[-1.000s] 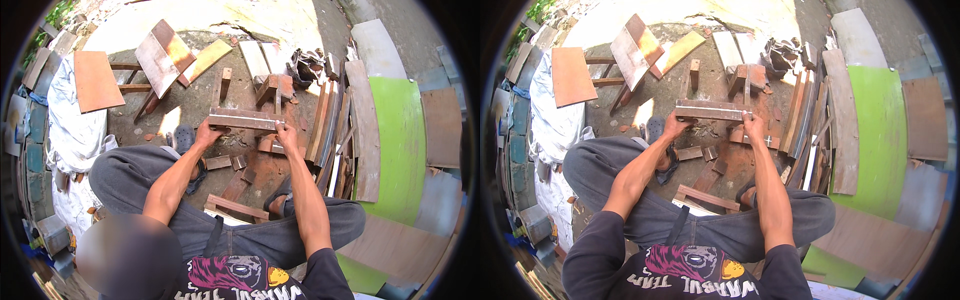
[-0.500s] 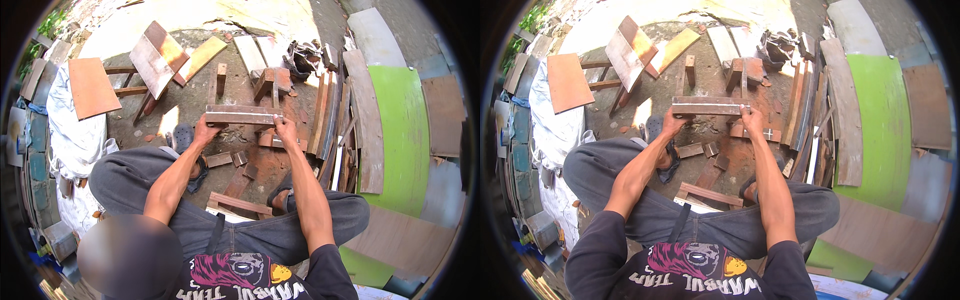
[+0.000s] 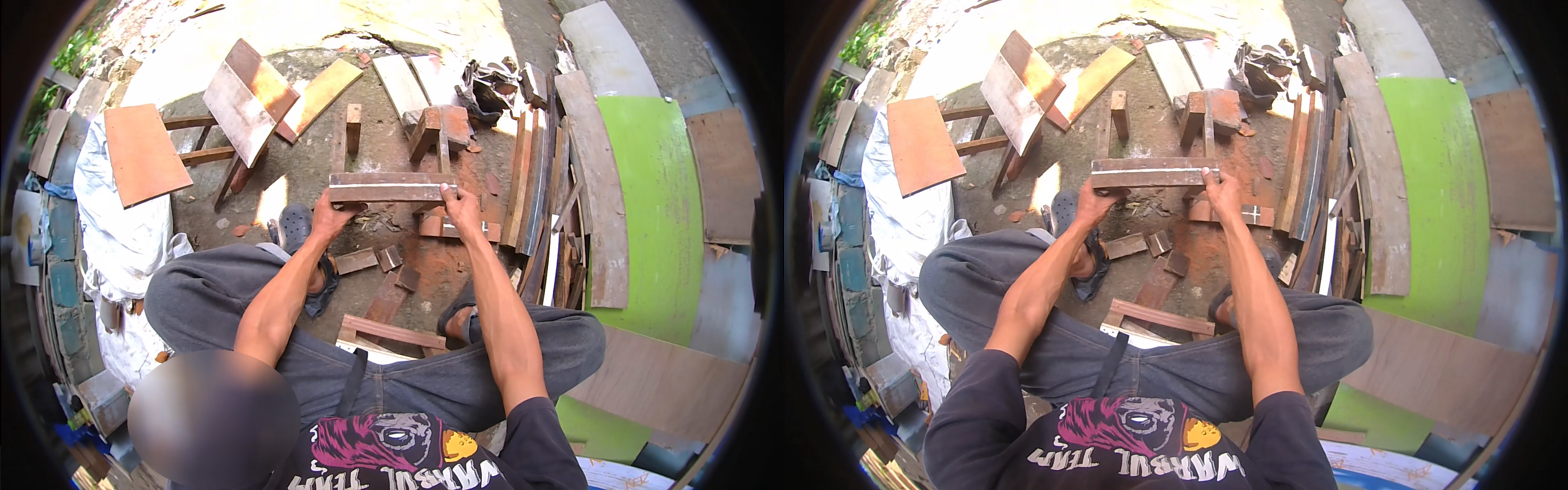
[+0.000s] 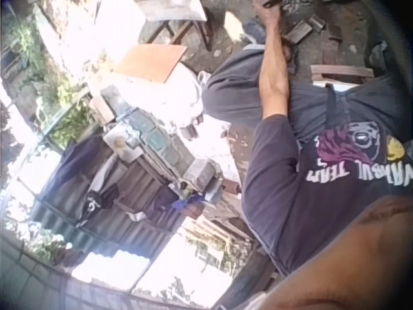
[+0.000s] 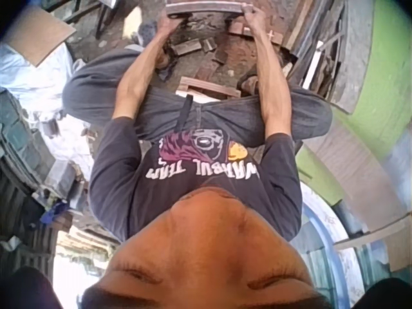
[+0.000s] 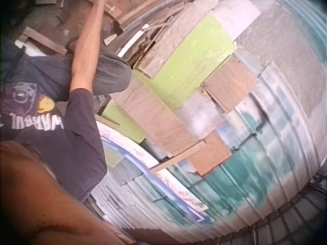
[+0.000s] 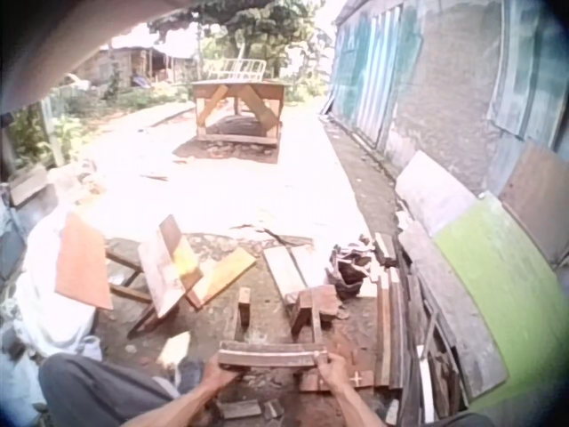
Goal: The person sits on the ground and uses a hand saw to cut a small piece of wood. They hold the wood with one hand and saw with the other, then inspect the cut piece and place it aside.
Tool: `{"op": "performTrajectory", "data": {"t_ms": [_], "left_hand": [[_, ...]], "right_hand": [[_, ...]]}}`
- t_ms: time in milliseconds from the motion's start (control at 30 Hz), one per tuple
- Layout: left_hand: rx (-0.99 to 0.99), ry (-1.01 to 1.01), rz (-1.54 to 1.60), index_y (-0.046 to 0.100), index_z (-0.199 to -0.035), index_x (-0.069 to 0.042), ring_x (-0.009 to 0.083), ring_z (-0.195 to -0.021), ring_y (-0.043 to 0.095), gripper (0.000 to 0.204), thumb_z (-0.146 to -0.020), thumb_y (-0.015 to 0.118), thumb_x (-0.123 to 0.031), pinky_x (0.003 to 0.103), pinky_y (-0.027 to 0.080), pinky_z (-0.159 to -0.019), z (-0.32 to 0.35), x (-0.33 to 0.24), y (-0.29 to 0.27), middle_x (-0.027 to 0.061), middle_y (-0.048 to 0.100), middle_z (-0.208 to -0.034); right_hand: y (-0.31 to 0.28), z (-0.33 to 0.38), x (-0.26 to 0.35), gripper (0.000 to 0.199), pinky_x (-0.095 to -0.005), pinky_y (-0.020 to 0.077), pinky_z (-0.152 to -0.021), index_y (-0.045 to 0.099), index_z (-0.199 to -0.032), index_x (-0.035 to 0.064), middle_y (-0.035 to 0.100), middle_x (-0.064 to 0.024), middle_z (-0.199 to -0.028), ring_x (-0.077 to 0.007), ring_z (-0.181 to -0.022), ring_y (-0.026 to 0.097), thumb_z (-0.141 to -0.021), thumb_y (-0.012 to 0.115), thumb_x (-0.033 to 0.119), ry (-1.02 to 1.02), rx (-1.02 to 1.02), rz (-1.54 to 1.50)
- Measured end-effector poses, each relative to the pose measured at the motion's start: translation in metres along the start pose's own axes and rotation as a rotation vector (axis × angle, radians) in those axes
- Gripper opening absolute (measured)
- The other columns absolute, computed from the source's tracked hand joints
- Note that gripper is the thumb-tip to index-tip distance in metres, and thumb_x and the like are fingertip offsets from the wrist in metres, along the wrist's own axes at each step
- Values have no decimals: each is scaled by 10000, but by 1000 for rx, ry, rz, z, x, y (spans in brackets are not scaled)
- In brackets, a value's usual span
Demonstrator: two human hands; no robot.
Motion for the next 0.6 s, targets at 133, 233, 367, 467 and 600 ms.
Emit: {"op": "performTrajectory", "data": {"t_ms": [133,233,367,467,600], "left_hand": [[106,2,-57,331,-1530,-67,311,-1146,654,1100,-671,929,-403,392,506,-987,5,-24,-5,199,677,-1224],[91,-9,-208,32,-1613,-84,373,-1289,545,1380,-642,920,-501,436,433,-1092,16,-34,-16,256,532,-1410],[-59,132,-449,-25,-1608,-69,393,-1450,344,1455,-619,882,-630,479,312,-1189,21,-39,-46,248,308,-1585],[-49,408,-630,79,-1603,-54,381,-1488,272,1398,-617,860,-664,478,274,-1207,10,-83,-44,217,262,-1615],[182,500,-819,315,-1547,-66,356,-1418,388,1170,-644,869,-563,458,312,-1179,-2,-117,-41,176,420,-1524]], "right_hand": [[-2,7,11,516,-390,510,-713,753,-1002,4,717,-141,-737,-226,-721,687,-944,646,505,-32,-4,-37],[-3,9,14,515,-384,511,-708,749,-997,-7,720,-129,-734,-211,-706,683,-949,645,495,-5,-2,-28],[0,15,27,511,-382,507,-680,746,-981,-10,712,-128,-711,-209,-671,672,-947,648,490,-3,31,-67],[-9,-3,-1,514,-392,501,-657,744,-928,-13,693,-151,-679,-228,-641,661,-934,658,493,-65,-40,0],[1,4,11,540,-353,454,-638,738,-938,-11,632,-54,-676,-149,-659,558,-950,640,520,-23,20,1]]}}
Point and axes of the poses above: each hand's wrist, its own z-axis away from the middle knuckle, its own y-axis out of the palm, x = y × z, the point moved 8 cm from there along -z, towards the middle knuckle
